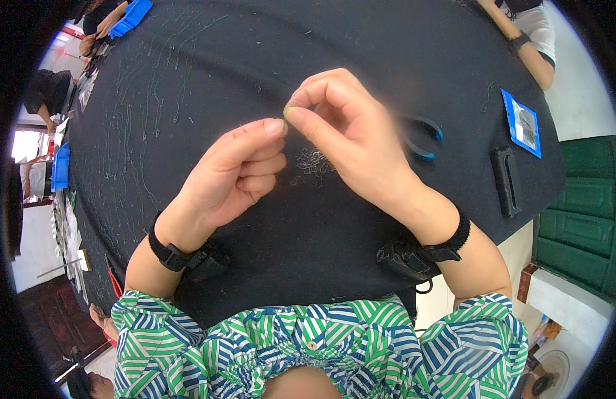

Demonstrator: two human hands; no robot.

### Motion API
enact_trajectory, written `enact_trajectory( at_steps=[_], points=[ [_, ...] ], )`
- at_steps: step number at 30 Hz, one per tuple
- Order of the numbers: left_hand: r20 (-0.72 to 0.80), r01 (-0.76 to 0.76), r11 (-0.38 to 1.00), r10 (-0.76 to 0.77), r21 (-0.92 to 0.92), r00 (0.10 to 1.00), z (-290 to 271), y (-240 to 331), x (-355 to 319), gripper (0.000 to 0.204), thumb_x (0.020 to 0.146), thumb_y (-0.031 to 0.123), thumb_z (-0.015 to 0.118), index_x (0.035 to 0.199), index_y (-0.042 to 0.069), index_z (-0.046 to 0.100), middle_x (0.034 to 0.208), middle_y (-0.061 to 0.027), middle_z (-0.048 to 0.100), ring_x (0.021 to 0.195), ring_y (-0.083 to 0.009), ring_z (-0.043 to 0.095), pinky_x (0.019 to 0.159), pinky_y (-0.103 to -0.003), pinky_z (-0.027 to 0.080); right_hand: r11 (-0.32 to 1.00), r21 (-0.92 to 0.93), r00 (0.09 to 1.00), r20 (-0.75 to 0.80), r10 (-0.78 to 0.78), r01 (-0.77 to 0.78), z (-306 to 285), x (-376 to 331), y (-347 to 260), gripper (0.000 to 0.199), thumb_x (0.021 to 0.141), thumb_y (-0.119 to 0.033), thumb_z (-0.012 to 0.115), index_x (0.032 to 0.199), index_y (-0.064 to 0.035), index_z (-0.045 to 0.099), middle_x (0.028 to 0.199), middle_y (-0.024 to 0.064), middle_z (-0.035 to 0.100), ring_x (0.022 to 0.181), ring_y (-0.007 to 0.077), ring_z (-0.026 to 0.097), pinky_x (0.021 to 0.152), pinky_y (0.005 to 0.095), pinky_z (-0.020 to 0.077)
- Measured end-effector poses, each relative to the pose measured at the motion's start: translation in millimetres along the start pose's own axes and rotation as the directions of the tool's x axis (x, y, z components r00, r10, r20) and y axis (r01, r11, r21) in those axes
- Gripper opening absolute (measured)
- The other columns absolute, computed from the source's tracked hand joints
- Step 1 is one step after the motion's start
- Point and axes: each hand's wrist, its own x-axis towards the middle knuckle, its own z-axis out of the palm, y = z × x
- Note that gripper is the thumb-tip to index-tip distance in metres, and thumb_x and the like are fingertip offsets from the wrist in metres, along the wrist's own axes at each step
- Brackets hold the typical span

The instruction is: The person threads small metal clips onto fishing lines by hand and uses pliers to secure them.

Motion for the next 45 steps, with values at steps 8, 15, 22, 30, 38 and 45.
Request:
enact_trajectory(
  at_steps=[8, 15, 22, 30, 38, 45],
  points=[
    [-0.122, -0.13, 0.952, 0.168, 0.276, 0.978, 4.1, 2.2, -2.9, 0.015, 0.096, 0.023, 0.06, 0.094, 0.008, 0.059, 0.063, 0.0107, 0.035, 0.052, -0.0007, 0.025, 0.045, -0.019, 0.019, 0.863, -0.444, 0.97, 0.085, -0.228, 0.242, -17.0, 7.7, -24.4, 0.009, 0.08, -0.006, 0.07, 0.087, -0.0043, 0.064, 0.094, 0.0032, 0.058, 0.06, 0.0068, 0.052, 0.054, 0.0203, 0.0396],
    [-0.094, -0.147, 0.927, 0.19, 0.344, 0.977, 5.4, 1.3, -3.3, 0.015, 0.095, 0.021, 0.06, 0.095, 0.007, 0.059, 0.064, 0.0105, 0.038, 0.052, -0.0005, 0.026, 0.045, -0.019, 0.019, 0.832, -0.488, 0.963, 0.175, -0.203, 0.264, -17.3, 6.1, -32.2, 0.008, 0.079, -0.005, 0.071, 0.085, -0.0047, 0.065, 0.077, 0.0024, 0.059, 0.061, 0.0108, 0.057, 0.05, 0.0227, 0.0418],
    [-0.091, -0.148, 0.918, 0.194, 0.367, 0.977, 7.5, 2.0, -4.2, 0.014, 0.095, 0.021, 0.061, 0.094, 0.007, 0.059, 0.064, 0.0106, 0.038, 0.052, -0.0002, 0.026, 0.046, -0.019, 0.019, 0.82, -0.528, 0.97, 0.209, -0.127, 0.221, -20.9, 5.1, -39.6, 0.008, 0.08, -0.005, 0.07, 0.085, -0.0044, 0.064, 0.077, 0.0031, 0.058, 0.064, 0.0131, 0.061, 0.052, 0.0244, 0.0443],
    [-0.107, -0.124, 0.906, 0.181, 0.404, 0.978, 7.9, 3.0, -5.5, 0.016, 0.094, 0.021, 0.062, 0.096, 0.006, 0.06, 0.065, 0.0106, 0.04, 0.052, 0.0002, 0.026, 0.046, -0.018, 0.019, 0.747, -0.515, 0.905, 0.303, -0.3, 0.42, -26.7, 12.0, -38.4, 0.012, 0.072, 0.002, 0.072, 0.08, -0.003, 0.064, 0.086, 0.0049, 0.064, 0.081, 0.0175, 0.061, 0.069, 0.0278, 0.0484],
    [-0.08, -0.126, 0.916, 0.168, 0.382, 0.982, 6.5, 2.7, -5.8, 0.018, 0.095, 0.023, 0.061, 0.099, 0.005, 0.061, 0.065, 0.0108, 0.039, 0.051, 0.0, 0.026, 0.046, -0.018, 0.019, 0.786, -0.489, 0.913, 0.336, -0.23, 0.378, -27.2, 11.3, -37.4, 0.012, 0.074, -0.003, 0.071, 0.08, -0.0047, 0.061, 0.088, 0.0048, 0.064, 0.086, 0.0217, 0.059, 0.073, 0.0312, 0.0474],
    [-0.075, -0.121, 0.922, 0.16, 0.368, 0.984, 5.6, 2.9, -5.5, 0.02, 0.096, 0.024, 0.06, 0.1, 0.005, 0.061, 0.063, 0.0107, 0.038, 0.051, 0.0, 0.026, 0.045, -0.018, 0.02, 0.794, -0.492, 0.923, 0.319, -0.218, 0.357, -27.0, 10.1, -38.0, 0.009, 0.076, -0.002, 0.069, 0.08, -0.0043, 0.061, 0.087, 0.0061, 0.063, 0.083, 0.0218, 0.061, 0.071, 0.031, 0.0479]
  ],
)
